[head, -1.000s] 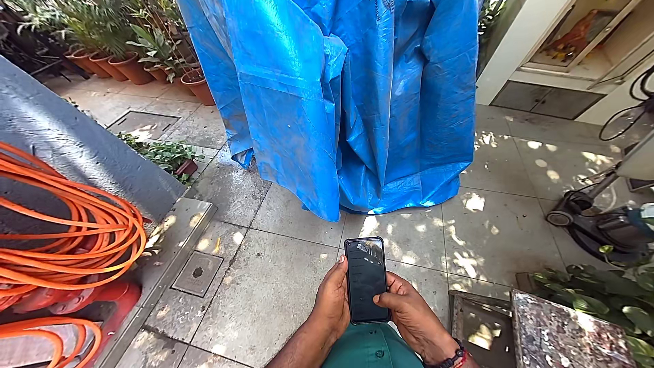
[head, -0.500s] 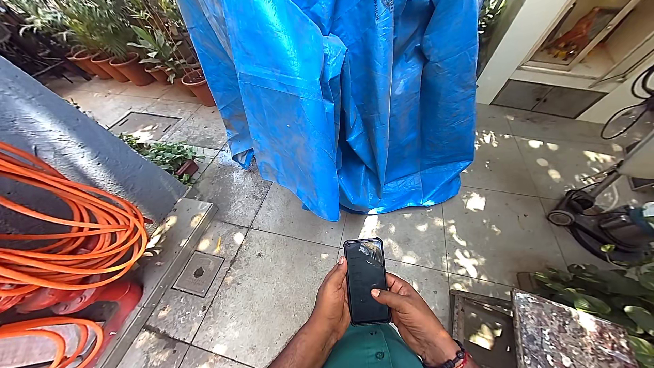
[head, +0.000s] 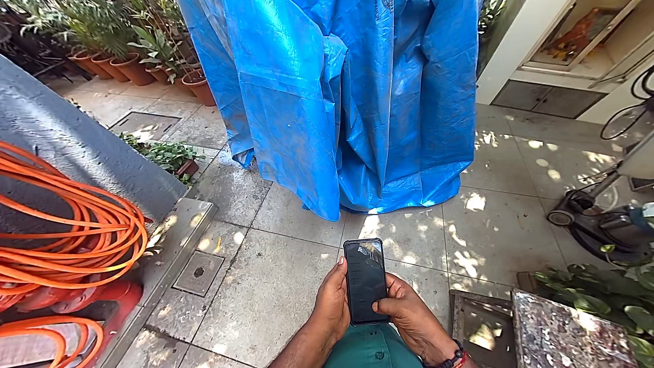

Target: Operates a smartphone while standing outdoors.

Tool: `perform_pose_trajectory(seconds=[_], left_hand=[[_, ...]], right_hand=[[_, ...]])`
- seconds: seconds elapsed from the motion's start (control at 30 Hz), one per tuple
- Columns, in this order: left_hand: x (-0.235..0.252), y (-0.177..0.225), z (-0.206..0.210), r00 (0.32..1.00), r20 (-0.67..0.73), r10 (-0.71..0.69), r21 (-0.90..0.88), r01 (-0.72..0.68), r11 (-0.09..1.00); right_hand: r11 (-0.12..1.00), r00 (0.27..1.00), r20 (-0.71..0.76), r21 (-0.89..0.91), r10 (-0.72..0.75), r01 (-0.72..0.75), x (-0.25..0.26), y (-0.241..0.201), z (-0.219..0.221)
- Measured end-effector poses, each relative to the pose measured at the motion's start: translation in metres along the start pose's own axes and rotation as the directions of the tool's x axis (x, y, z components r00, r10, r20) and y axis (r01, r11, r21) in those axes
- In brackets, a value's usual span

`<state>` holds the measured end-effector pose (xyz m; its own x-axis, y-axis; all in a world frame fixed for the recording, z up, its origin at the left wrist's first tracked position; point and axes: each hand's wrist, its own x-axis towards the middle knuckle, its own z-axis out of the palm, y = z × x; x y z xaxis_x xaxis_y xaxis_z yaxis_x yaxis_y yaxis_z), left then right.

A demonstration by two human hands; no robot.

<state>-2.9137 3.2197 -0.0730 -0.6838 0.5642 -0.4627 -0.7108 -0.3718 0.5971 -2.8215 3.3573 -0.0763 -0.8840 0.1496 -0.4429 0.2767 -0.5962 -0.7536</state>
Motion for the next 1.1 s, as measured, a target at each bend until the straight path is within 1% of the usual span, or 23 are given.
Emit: perform_pose_trajectory(seconds=[0.2,0.3,0.43,0.63,0.87,1.1], left_hand=[[-0.0007,-0.0005,-0.0012,1.0,0.0,-0.002,-0.01,0.002,1.0],[-0.0004,-0.0001,-0.0016,1.0,0.011,0.001,-0.012,-0.001,1.0],[0.0003,0.0005,-0.0023,1.0,0.001,0.001,-0.009,-0.001,1.0],[0.0006,0.0024,-0.001,1.0,0.0,0.001,-0.016,-0.001,1.0],[-0.0002,0.0051,0.0003,1.0,0.018,-0.001,-0.004,0.001,1.0],[-0.0009,0.0052,-0.0006,1.0,0.009,0.002,0.012,-0.002,1.0]], right_hand=[[1.0,0.999,-0.043,0.004,0.003,-0.003,0.0019,0.0028,0.0005],[0.999,0.997,-0.065,0.024,0.029,-0.027,0.0015,0.0018,0.0019],[0.999,0.997,-0.07,0.035,0.038,-0.036,0.0016,0.0012,0.0031],[0.999,0.997,-0.062,0.036,0.042,-0.04,0.002,-0.0013,0.0044],[1.0,1.0,0.001,0.019,-0.001,0.001,0.0026,-0.001,0.0026],[1.0,1.0,0.005,0.009,-0.001,0.001,0.0033,0.0005,0.0024]])
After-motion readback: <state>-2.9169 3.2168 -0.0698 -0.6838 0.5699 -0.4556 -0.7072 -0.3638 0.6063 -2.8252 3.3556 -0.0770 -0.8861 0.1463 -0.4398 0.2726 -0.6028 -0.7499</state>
